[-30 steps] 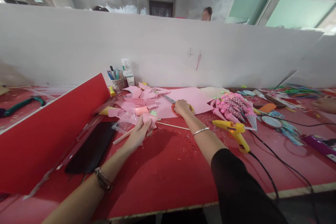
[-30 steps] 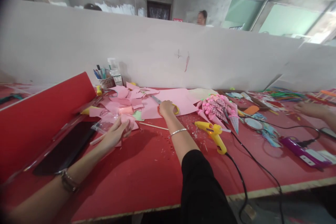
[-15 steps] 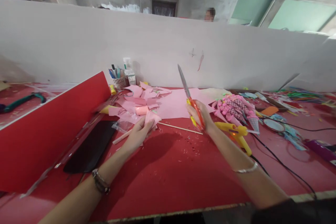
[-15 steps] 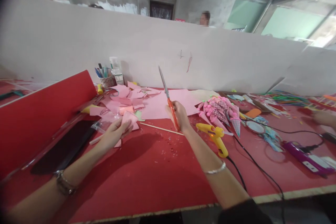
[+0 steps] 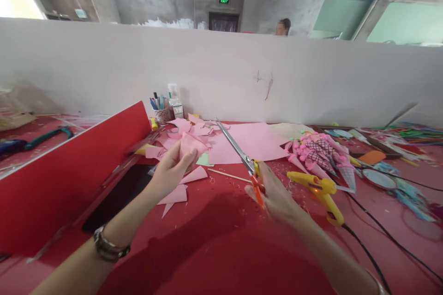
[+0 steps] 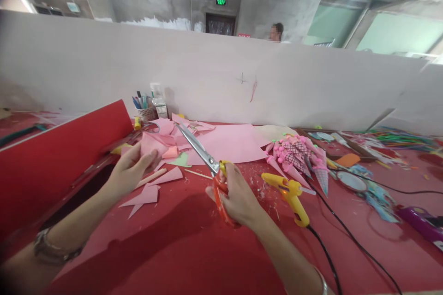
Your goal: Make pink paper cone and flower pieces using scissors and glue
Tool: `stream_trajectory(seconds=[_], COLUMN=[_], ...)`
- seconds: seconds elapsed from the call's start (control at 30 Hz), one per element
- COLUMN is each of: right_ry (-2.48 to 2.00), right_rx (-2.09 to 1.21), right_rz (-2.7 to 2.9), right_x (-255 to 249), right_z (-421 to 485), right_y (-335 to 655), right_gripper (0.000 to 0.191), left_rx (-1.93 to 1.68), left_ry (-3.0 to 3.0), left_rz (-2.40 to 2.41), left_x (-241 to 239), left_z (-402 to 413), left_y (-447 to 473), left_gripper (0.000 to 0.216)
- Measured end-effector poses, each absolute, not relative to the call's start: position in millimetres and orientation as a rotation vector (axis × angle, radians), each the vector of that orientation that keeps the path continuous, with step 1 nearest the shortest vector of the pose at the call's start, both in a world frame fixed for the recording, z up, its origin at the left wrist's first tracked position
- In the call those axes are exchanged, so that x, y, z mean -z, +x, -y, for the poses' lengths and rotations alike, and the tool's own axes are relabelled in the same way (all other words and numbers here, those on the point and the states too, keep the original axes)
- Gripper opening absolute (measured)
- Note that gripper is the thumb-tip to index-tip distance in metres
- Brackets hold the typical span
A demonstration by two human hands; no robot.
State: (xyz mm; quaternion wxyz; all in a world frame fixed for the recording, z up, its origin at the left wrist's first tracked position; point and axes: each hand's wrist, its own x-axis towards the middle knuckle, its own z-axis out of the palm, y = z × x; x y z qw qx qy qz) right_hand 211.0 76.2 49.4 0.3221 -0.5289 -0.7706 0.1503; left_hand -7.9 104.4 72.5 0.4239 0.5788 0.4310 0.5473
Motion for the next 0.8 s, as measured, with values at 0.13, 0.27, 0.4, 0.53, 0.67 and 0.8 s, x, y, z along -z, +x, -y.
stream_trajectory(seconds=[0.13, 0.27, 0.4, 0.53, 0.67, 0.8], right_ry=[-1.388, -1.413, -1.429, -1.445, -1.425, -1.416], right_rx=[-0.349, -0.176, -0.161, -0.207, -0.291, -0.299], right_rz=[2.099, 2.114, 2.127, 2.124, 2.121, 2.150], right_x=[-49, -49, -49, -47, -45, -46], right_z=[-73, -71, -71, -70, -70, -68], right_y=[212, 208, 206, 205, 206, 207], right_gripper=[0.017, 0.024, 0.026, 0.027, 0.028, 0.032], left_rx=[-1.455, -1.506, -1.534, -1.511, -1.437, -1.352], left_ry=[1.540, 1.558, 1.578, 1.650, 1.790, 1.759], left_rz=[-1.131, -1.058, -1.033, -1.112, -1.116, -1.084], left_x=[-82, -82, -83, -85, -87, -85], left_z=[-108, -110, -109, -108, -107, -106], left_y=[-13, -13, -11, -10, -7, -4], left_gripper=[0.028, 0.026, 0.024, 0.024, 0.026, 0.029])
